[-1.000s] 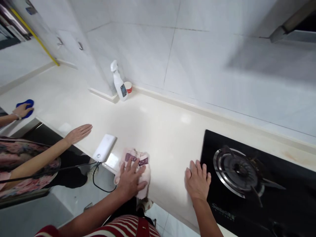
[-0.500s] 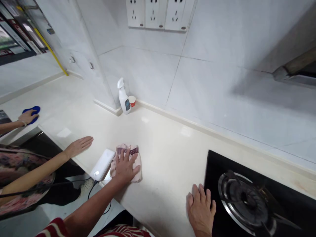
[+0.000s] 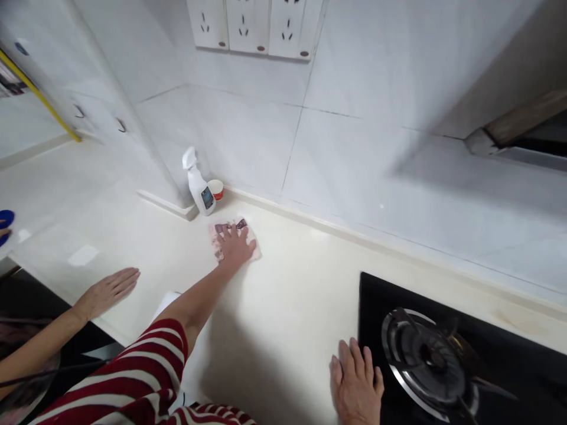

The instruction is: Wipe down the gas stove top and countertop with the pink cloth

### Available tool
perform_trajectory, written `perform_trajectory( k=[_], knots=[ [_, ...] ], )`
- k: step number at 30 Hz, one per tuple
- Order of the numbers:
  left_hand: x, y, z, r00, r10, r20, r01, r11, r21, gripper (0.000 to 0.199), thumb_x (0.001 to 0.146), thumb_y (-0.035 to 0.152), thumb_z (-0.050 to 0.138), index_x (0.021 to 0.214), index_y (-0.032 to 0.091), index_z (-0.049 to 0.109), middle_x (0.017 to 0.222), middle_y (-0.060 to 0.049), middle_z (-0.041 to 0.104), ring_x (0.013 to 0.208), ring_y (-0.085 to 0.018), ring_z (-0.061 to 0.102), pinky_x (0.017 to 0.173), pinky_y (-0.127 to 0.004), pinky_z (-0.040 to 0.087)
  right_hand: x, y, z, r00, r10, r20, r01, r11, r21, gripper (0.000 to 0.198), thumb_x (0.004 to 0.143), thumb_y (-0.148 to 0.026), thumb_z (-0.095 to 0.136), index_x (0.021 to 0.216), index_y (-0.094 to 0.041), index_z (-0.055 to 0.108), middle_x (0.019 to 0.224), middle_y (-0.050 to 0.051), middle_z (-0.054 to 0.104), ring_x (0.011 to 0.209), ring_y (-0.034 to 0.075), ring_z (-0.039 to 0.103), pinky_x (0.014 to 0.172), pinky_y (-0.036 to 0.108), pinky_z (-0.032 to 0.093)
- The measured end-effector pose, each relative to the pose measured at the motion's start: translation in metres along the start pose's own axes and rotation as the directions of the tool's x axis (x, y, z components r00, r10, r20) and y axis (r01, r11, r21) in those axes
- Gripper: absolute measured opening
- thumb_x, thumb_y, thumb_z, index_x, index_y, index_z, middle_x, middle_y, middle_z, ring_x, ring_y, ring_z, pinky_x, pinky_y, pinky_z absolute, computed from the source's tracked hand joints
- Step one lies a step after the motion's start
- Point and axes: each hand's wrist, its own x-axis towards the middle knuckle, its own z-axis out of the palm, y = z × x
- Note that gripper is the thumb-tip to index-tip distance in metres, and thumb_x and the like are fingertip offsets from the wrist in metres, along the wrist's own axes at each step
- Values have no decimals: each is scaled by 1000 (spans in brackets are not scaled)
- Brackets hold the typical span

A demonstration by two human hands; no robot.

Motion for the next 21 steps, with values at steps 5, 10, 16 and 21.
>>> perform_trajectory(
  k=[5, 10, 16, 21],
  knots=[
    [-98, 30, 25, 898, 430, 96, -422, 902, -93, 61, 92, 56, 46, 147, 29, 49, 163, -11, 31, 153, -44, 11, 117, -67, 7, 0, 1, 0, 1000, 2, 6, -2, 1000, -27, 57, 99, -47, 28, 137, -18, 59, 150, 12, 51, 147, 33, 33, 116, 58, 26],
    [-239, -5, 36, 622, 777, 98, -750, 628, -208, 64, 85, 64, 54, 144, 37, 50, 159, -6, 40, 151, -39, 23, 120, -63, 11, -2, 2, 0, 1000, -9, -4, 8, 999, -39, 59, 99, -47, 26, 136, -16, 60, 147, 12, 54, 146, 33, 34, 117, 56, 26],
    [-261, -97, 7, 835, 550, 18, -550, 834, 46, 65, 83, 54, 63, 145, 42, 48, 158, -4, 43, 146, -37, 34, 119, -62, 9, 0, 7, -2, 1000, -14, 14, 14, 999, -44, 61, 99, -50, 23, 137, -21, 61, 149, 11, 52, 145, 33, 36, 113, 56, 30],
    [-210, -95, -3, 959, 279, -44, -273, 955, 118, 55, 85, 51, 60, 139, 41, 55, 160, -6, 40, 147, -39, 32, 117, -64, 15, 6, 22, 0, 992, -108, 70, 110, 994, -27, 59, 98, -55, 27, 132, -25, 65, 145, 9, 56, 139, 35, 42, 105, 58, 36]
  ],
)
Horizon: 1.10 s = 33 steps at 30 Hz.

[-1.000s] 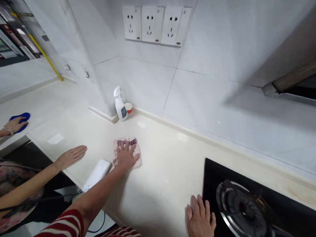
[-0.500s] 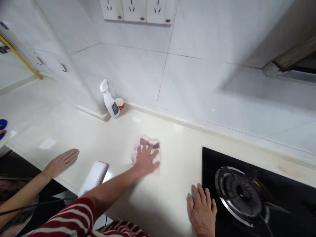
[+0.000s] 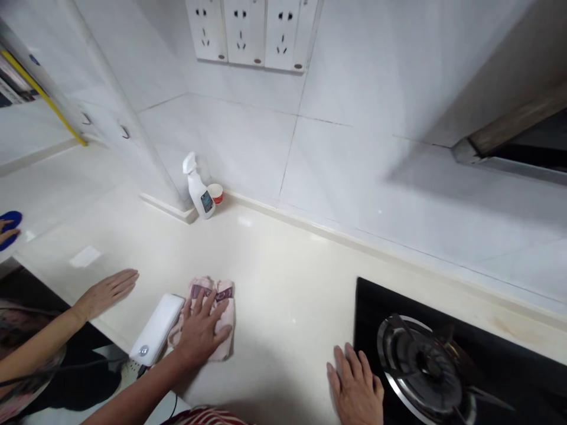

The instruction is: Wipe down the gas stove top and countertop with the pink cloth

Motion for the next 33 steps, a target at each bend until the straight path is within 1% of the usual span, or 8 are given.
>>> perform_trajectory(
  k=[7, 11, 15, 18, 21, 25, 29, 33],
  knots=[
    [153, 28, 15, 980, -198, -19, 198, 980, 17, 61, 88, 57, 52, 144, 34, 52, 162, -9, 36, 150, -41, 24, 117, -65, 17, 1, 6, 9, 992, -51, -117, 56, 997, 43, 54, 97, -56, 36, 130, -24, 65, 142, 11, 59, 136, 37, 47, 100, 56, 40],
    [241, 36, 19, 971, -237, 25, 237, 972, 1, 64, 88, 60, 48, 146, 32, 49, 163, -11, 33, 150, -42, 21, 117, -66, 14, 4, 7, 6, 990, -62, -128, 68, 997, 42, 51, 98, -54, 38, 128, -24, 65, 139, 11, 61, 133, 37, 50, 98, 54, 40],
    [300, 50, 23, 974, -220, 51, 221, 975, -18, 64, 87, 59, 48, 145, 32, 49, 164, -10, 31, 151, -42, 18, 117, -67, 13, 7, 8, 5, 985, -94, -145, 96, 995, 5, 46, 96, -52, 47, 129, -26, 63, 139, 9, 62, 131, 36, 52, 97, 52, 40],
    [322, 72, 26, 978, -205, 47, 206, 978, -21, 66, 89, 56, 46, 147, 25, 47, 163, -15, 30, 150, -46, 17, 115, -70, 12, 9, 6, 4, 984, -95, -149, 96, 995, 1, 44, 95, -51, 49, 128, -25, 63, 139, 9, 62, 131, 36, 51, 97, 52, 39],
    [320, 111, 32, 991, -117, 65, 118, 993, -18, 68, 89, 54, 45, 149, 20, 44, 162, -19, 29, 149, -48, 16, 114, -71, 12, 12, 2, -1, 991, -62, -120, 66, 997, 27, 43, 95, -49, 48, 128, -26, 63, 139, 9, 61, 134, 36, 48, 99, 53, 37],
    [281, 188, 48, 971, 175, 165, -166, 984, -65, 70, 87, 61, 47, 147, 26, 47, 161, -13, 35, 151, -44, 17, 117, -65, 13, 14, -3, -7, 996, -20, -90, 24, 999, 45, 42, 95, -46, 48, 129, -25, 63, 141, 9, 60, 136, 35, 46, 103, 55, 34],
    [210, 258, 64, 851, 466, 243, -435, 884, -170, 69, 85, 67, 48, 146, 35, 47, 164, -4, 32, 153, -37, 15, 120, -60, 10, 14, -3, -11, 998, 18, -52, -14, 996, 85, 41, 97, -44, 47, 129, -25, 63, 141, 9, 60, 138, 33, 44, 106, 53, 32],
    [128, 270, 71, 704, 691, 163, -629, 713, -311, 67, 88, 65, 46, 146, 31, 49, 163, -7, 33, 153, -38, 14, 120, -62, 7, 13, 0, -14, 998, 58, -30, -53, 988, 147, 37, 100, -37, 39, 121, -22, 65, 138, 9, 62, 139, 29, 44, 108, 49, 32]
  ],
)
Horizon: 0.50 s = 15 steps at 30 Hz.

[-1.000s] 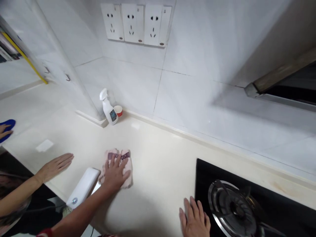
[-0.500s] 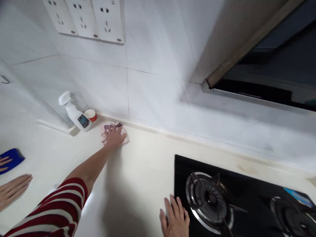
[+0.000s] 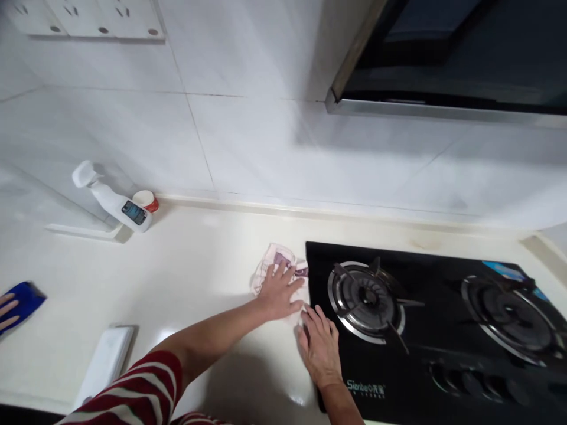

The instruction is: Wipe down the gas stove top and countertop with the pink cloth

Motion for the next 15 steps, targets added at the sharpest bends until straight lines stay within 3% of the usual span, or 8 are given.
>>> perform_trajectory(
  k=[2, 4, 6, 8, 9, 12, 14, 15],
  knots=[
    [-36, 5, 7, 994, 92, -54, -93, 996, -6, 63, 90, 63, 46, 145, 32, 50, 162, -6, 35, 153, -37, 16, 121, -60, 7, 0, 0, -2, 1000, 12, -8, -12, 999, 31, 34, 101, -34, 37, 111, -21, 67, 138, 9, 62, 140, 27, 44, 109, 47, 32],
    [-69, -6, 5, 991, 116, -69, -116, 993, 12, 61, 89, 62, 48, 143, 34, 52, 160, -4, 39, 152, -35, 21, 121, -58, 10, 1, 0, -3, 1000, 26, -17, -25, 998, 51, 32, 101, -33, 38, 107, -22, 67, 142, 9, 59, 140, 26, 43, 109, 46, 32],
    [-93, -33, -9, 998, 16, -62, -13, 999, 52, 59, 88, 63, 51, 140, 36, 54, 158, -3, 43, 150, -34, 27, 120, -57, 14, 1, -2, -3, 999, 35, -23, -34, 998, 50, 31, 100, -34, 40, 110, -22, 66, 147, 9, 54, 141, 26, 42, 109, 46, 32],
    [-104, -69, -32, 976, -208, -64, 215, 970, 117, 57, 88, 62, 52, 140, 38, 54, 158, -1, 42, 149, -34, 28, 120, -57, 16, 1, -3, -2, 999, 41, -23, -40, 999, 36, 30, 100, -37, 42, 114, -23, 65, 150, 9, 51, 142, 27, 41, 110, 47, 31],
    [-104, -88, -45, 938, -339, -78, 347, 925, 153, 55, 88, 61, 52, 139, 41, 54, 159, 2, 42, 150, -33, 27, 121, -55, 16, 2, -4, -1, 999, 41, -22, -40, 999, 28, 31, 100, -37, 44, 116, -23, 65, 151, 9, 51, 142, 27, 41, 110, 47, 31],
    [-83, -132, -78, 845, -515, -144, 534, 828, 169, 59, 91, 57, 47, 144, 34, 50, 162, -6, 35, 151, -38, 21, 119, -63, 14, 3, -7, 0, 999, 39, -20, -39, 999, 10, 31, 99, -37, 45, 120, -22, 64, 151, 10, 50, 142, 28, 40, 111, 49, 30],
    [-61, -138, -86, 773, -612, -166, 634, 757, 161, 62, 91, 57, 46, 147, 32, 46, 164, -8, 30, 151, -40, 19, 117, -65, 15, 4, -8, 0, 999, 42, -20, -42, 999, 10, 32, 98, -35, 46, 121, -21, 64, 152, 10, 49, 143, 28, 39, 112, 50, 29],
    [-50, -132, -86, 760, -627, -170, 650, 743, 161, 63, 91, 57, 45, 148, 32, 44, 164, -8, 30, 151, -41, 18, 117, -65, 16, 4, -9, -1, 999, 45, -19, -45, 999, 15, 32, 98, -34, 47, 121, -21, 64, 152, 10, 48, 143, 29, 38, 112, 50, 29]
  ],
)
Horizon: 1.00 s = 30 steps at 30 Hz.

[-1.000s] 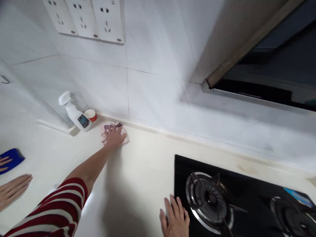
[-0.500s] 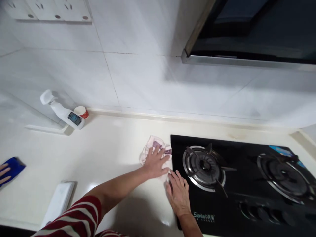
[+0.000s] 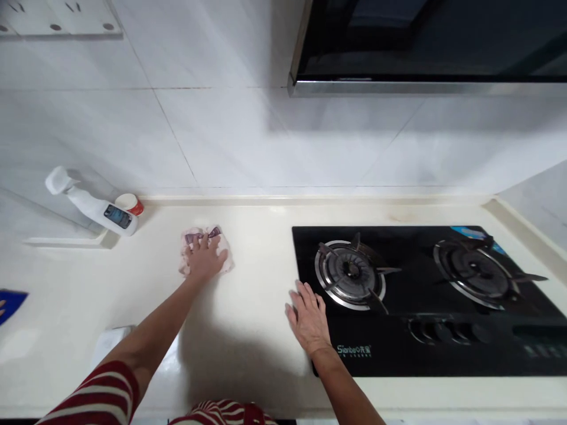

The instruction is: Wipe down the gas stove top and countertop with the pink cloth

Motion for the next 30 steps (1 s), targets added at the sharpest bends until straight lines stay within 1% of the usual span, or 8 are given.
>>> perform_trajectory(
  k=[4, 7, 10, 12, 17, 21, 26, 30],
  knots=[
    [-38, 60, 18, 953, 301, 30, -299, 953, -36, 60, 91, 54, 48, 147, 33, 47, 162, -6, 36, 152, -40, 17, 116, -63, 18, 0, 0, -2, 1000, 23, -18, -22, 998, 54, 33, 99, -36, 46, 123, -21, 63, 153, 12, 46, 144, 29, 37, 112, 51, 33],
    [-91, 87, 37, 801, 599, 13, -593, 796, -125, 56, 91, 53, 51, 144, 37, 50, 159, -4, 41, 150, -38, 22, 115, -60, 20, 0, 3, 0, 996, 54, -72, -46, 993, 112, 39, 100, -38, 44, 130, -17, 57, 154, 17, 43, 145, 29, 35, 113, 51, 35],
    [-107, 96, 42, 673, 740, -10, -727, 658, -194, 45, 93, 43, 52, 137, 36, 56, 150, -3, 52, 140, -32, 39, 108, -53, 32, -1, 6, 5, 994, 37, -106, -21, 989, 144, 41, 100, -38, 45, 133, -16, 53, 150, 17, 48, 145, 28, 36, 116, 51, 34],
    [-86, 104, 36, 698, 716, 8, -696, 682, -225, 39, 92, 37, 55, 130, 35, 62, 140, -3, 60, 129, -28, 48, 103, -48, 37, -1, 8, 7, 994, 26, -106, -11, 990, 142, 39, 100, -38, 46, 132, -17, 54, 146, 16, 51, 144, 29, 37, 116, 52, 33],
    [21, 160, 17, 884, 467, -20, -459, 858, -231, 46, 99, 35, 35, 139, 26, 57, 135, -10, 60, 125, -31, 45, 103, -52, 38, 1, 8, 7, 994, 53, -101, -36, 986, 165, 36, 100, -37, 47, 131, -20, 56, 144, 13, 55, 142, 29, 42, 113, 52, 37],
    [65, 216, 22, 898, 440, 5, -424, 868, -257, 49, 101, 41, 30, 144, 32, 51, 148, -5, 51, 134, -30, 40, 106, -49, 38, 1, 9, 6, 990, 73, -122, -45, 974, 222, 35, 100, -36, 48, 130, -20, 56, 142, 13, 56, 140, 28, 45, 112, 52, 39],
    [38, 242, 36, 848, 525, 74, -492, 831, -258, 47, 95, 50, 45, 138, 36, 57, 159, -3, 39, 146, -41, 25, 110, -64, 27, 2, 11, 7, 982, 83, -172, -35, 964, 265, 32, 100, -32, 47, 127, -20, 57, 140, 14, 57, 137, 28, 47, 112, 52, 40],
    [-23, 211, 36, 796, 602, 62, -570, 780, -258, 42, 95, 47, 47, 135, 39, 58, 158, -1, 41, 145, -38, 29, 108, -62, 30, 0, 11, 6, 977, 95, -193, -32, 952, 304, 28, 100, -33, 47, 121, -20, 59, 132, 14, 61, 133, 27, 51, 109, 51, 43]
  ],
)
